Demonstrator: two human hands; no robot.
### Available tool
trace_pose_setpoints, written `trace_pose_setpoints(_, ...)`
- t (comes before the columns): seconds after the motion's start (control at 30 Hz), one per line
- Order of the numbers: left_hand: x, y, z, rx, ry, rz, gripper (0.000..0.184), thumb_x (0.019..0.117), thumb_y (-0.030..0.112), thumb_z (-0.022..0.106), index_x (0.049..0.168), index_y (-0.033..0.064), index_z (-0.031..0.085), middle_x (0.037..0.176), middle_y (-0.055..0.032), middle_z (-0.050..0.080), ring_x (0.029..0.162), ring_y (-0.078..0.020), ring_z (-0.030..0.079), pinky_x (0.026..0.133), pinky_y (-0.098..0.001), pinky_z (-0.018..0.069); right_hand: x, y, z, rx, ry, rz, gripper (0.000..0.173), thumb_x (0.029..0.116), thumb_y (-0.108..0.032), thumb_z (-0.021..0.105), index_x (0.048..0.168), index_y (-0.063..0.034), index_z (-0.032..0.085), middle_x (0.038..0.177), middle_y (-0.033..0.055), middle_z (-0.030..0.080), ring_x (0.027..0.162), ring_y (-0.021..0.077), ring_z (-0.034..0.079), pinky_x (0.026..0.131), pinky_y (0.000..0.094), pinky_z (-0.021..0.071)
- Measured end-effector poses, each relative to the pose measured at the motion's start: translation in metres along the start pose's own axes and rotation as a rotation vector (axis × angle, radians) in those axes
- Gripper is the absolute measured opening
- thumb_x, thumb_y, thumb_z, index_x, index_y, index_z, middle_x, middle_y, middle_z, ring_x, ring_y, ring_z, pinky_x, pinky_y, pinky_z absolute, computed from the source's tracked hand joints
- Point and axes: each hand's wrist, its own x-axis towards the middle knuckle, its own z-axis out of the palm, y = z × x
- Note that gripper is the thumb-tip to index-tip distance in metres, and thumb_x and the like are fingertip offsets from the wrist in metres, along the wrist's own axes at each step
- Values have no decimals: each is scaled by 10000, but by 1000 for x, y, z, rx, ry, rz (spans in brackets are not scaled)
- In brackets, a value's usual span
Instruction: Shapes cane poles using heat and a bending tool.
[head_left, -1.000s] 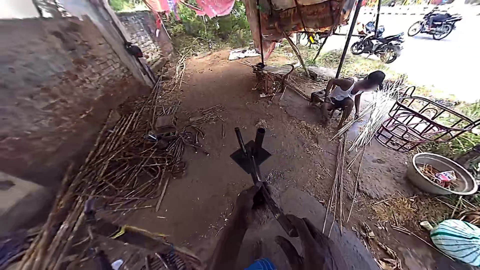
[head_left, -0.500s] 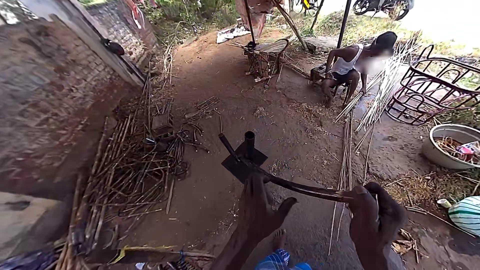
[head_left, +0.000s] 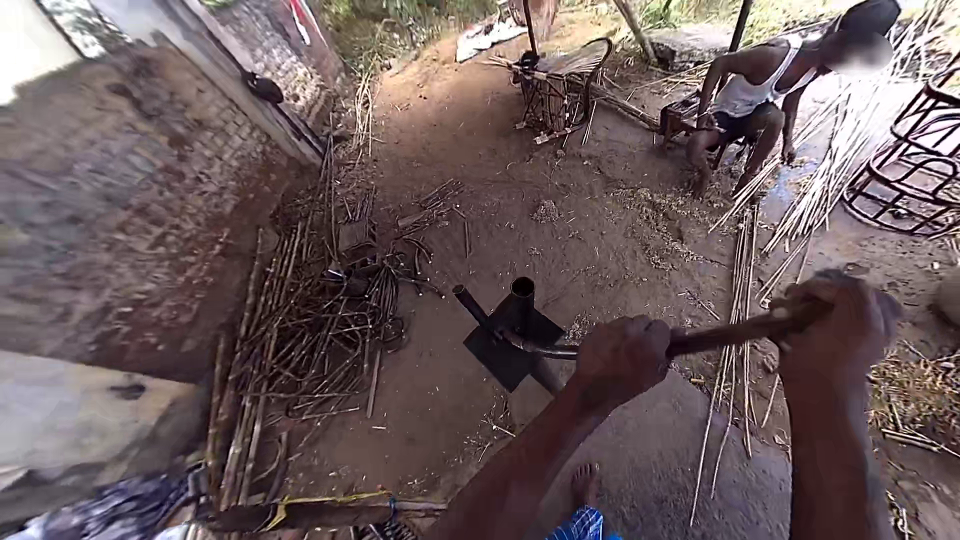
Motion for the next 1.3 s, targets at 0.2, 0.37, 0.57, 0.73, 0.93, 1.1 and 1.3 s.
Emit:
trace_pose_setpoints(0.2, -98, -28, -24, -78, 73, 309, 387, 959, 448, 660, 728, 138, 649, 728, 4, 639, 673, -148, 636, 574, -323, 537, -197, -26, -23, -186, 11, -203, 254, 1003, -273, 513, 788, -159, 584, 634, -93, 543, 492, 12, 505, 422, 184, 420)
trace_pose_setpoints(0.37, -60, 26, -31, -59, -27, 234, 218, 889, 347, 701, 836, 136, 688, 761, -1, 637, 697, -179, 635, 531, -337, 510, -169, -1, -5, -250, -43, -161, 328, 1032, -384, 469, 783, -190, 560, 573, -89, 500, 429, 27, 451, 376, 215, 369)
trace_pose_setpoints(0.57, 39, 39, 11, 11, -114, -171, 216, 969, 257, 630, 806, 118, 661, 704, -64, 633, 648, -255, 667, 482, -441, 507, -19, 40, 28, -345, -109, -126, 376, 1008, -254, 383, 647, -190, 467, 550, -96, 455, 479, 32, 467, 467, 279, 424)
trace_pose_setpoints(0.73, 49, 43, 3, -10, -194, -244, 205, 950, 270, 641, 806, 125, 651, 708, -71, 638, 653, -267, 667, 487, -455, 506, -2, 29, 29, -426, -218, 44, 414, 1020, -340, 409, 650, -188, 515, 531, -51, 460, 444, 100, 441, 426, 339, 375)
trace_pose_setpoints(0.93, -57, 21, -32, -5, -28, 6, 138, 859, 312, 688, 814, 184, 713, 792, 42, 698, 817, -163, 678, 711, -385, 539, -160, -5, 32, -614, -88, -43, 476, 1058, -512, 426, 713, -202, 534, 517, -89, 437, 402, 49, 423, 363, 275, 347)
trace_pose_setpoints(1.1, 34, 19, -2, 180, -247, -289, 298, 967, 299, 613, 755, 112, 709, 740, -69, 694, 842, -288, 686, 786, -493, 518, -40, 27, 63, -711, -161, 129, 522, 1046, -418, 420, 631, -121, 528, 545, 17, 467, 498, 182, 496, 483, 439, 394)
trace_pose_setpoints(1.3, 3, 16, -23, 62, -146, -158, 215, 936, 292, 677, 791, 135, 696, 760, -39, 666, 854, -259, 648, 803, -480, 517, -72, 14, 58, -588, -183, 52, 569, 1065, -552, 390, 680, -157, 530, 547, 12, 467, 450, 172, 467, 410, 414, 385)
